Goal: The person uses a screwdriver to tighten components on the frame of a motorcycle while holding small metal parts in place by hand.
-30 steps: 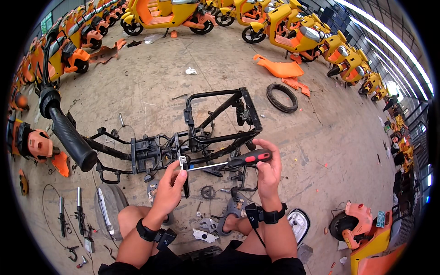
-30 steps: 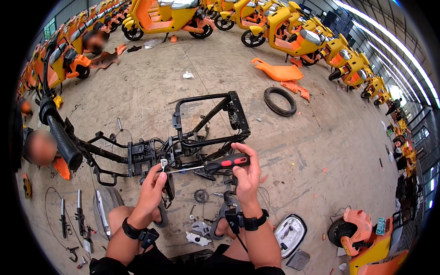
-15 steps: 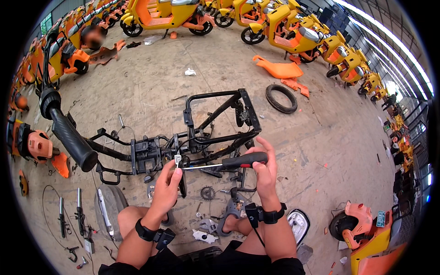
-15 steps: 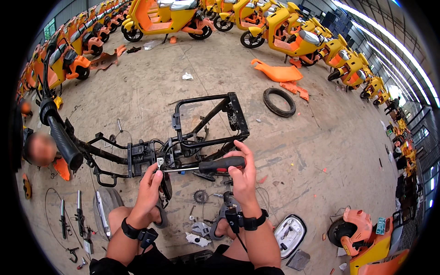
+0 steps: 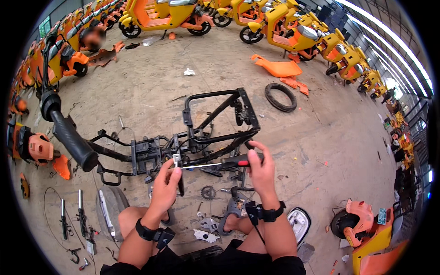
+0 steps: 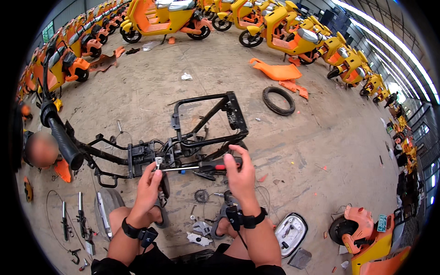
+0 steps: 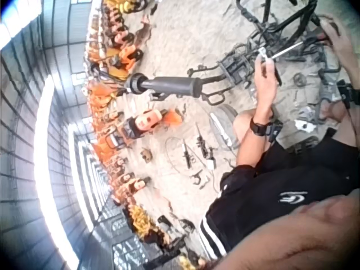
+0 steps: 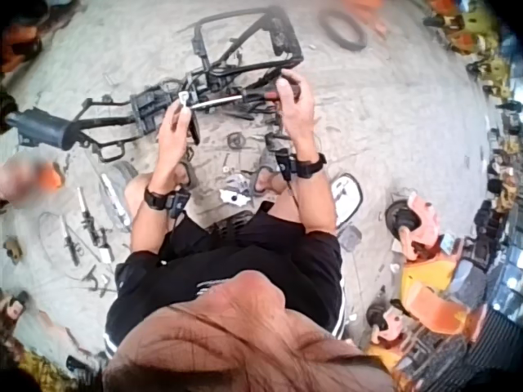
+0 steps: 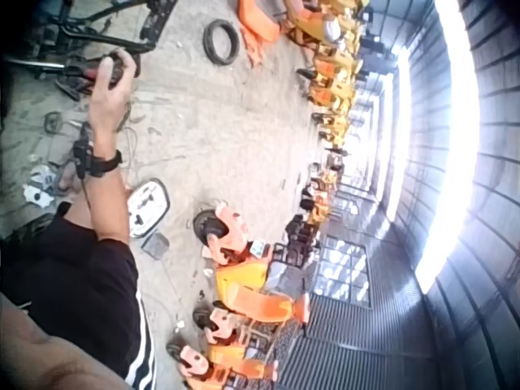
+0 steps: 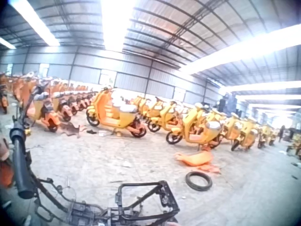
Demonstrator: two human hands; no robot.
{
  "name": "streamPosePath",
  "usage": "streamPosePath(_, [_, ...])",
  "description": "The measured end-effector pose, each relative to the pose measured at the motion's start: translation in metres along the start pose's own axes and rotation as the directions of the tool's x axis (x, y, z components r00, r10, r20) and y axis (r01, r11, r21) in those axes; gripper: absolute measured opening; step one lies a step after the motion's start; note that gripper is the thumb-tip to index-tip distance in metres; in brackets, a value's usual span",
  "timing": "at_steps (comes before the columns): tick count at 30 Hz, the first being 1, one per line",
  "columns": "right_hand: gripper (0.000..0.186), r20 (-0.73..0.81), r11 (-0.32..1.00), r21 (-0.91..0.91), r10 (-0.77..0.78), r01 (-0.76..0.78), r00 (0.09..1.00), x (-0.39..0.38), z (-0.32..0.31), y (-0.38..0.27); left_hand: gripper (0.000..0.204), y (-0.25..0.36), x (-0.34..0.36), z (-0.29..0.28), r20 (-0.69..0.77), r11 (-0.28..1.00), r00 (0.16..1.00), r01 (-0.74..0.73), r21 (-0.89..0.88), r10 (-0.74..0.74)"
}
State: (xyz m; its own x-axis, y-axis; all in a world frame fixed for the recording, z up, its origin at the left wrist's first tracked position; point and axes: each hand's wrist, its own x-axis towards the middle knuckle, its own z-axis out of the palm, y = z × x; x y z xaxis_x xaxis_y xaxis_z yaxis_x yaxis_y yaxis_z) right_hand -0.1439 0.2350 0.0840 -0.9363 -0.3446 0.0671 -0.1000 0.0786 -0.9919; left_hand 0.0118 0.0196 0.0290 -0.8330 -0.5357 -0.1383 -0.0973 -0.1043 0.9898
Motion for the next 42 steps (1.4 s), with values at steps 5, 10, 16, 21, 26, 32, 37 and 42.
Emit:
streamPosePath(5, [0.043,0.032,0.980,0.144,-0.143,0.137,0.989,0.001,-0.009,0.009,0.044,-0.008,0.005,0.006,0.006,0.997,0.999,-0.048,0.065,0.048])
streamPosePath(10, [0.043,-0.055,0.989,0.145,-0.014,0.022,0.998,0.001,-0.004,0.002,0.047,-0.007,0.002,0.005,0.023,0.984,0.996,-0.088,0.157,0.085])
streamPosePath(16, [0.033,-0.004,0.995,0.080,-0.057,0.057,0.998,0.005,-0.007,0.006,0.047,-0.009,0.000,0.005,0.036,0.987,0.996,-0.089,0.131,0.085])
streamPosePath(21, [0.034,0.032,0.999,0.028,0.023,-0.024,0.999,0.010,-0.016,0.012,0.047,-0.009,0.004,0.005,-0.003,0.993,0.996,-0.092,0.080,0.093])
streamPosePath(26, [0.038,0.044,0.986,0.130,-0.111,0.104,0.993,0.006,-0.005,0.014,0.047,-0.005,0.003,0.005,-0.020,0.996,0.997,-0.067,0.052,0.068])
streamPosePath(32, [0.040,0.025,0.997,0.074,0.028,-0.030,0.999,0.003,-0.004,0.006,0.046,-0.002,0.002,0.003,-0.010,0.997,0.998,-0.067,0.044,0.068])
streamPosePath(37, [0.037,0.044,0.976,0.195,-0.112,0.102,0.993,0.004,0.001,0.006,0.046,-0.004,0.003,0.002,-0.024,0.996,0.998,-0.060,0.063,0.062])
streamPosePath(42, [0.038,0.114,0.991,0.059,0.116,-0.123,0.987,0.006,-0.011,0.006,0.047,-0.003,0.001,0.002,-0.017,0.995,0.997,-0.073,0.066,0.074])
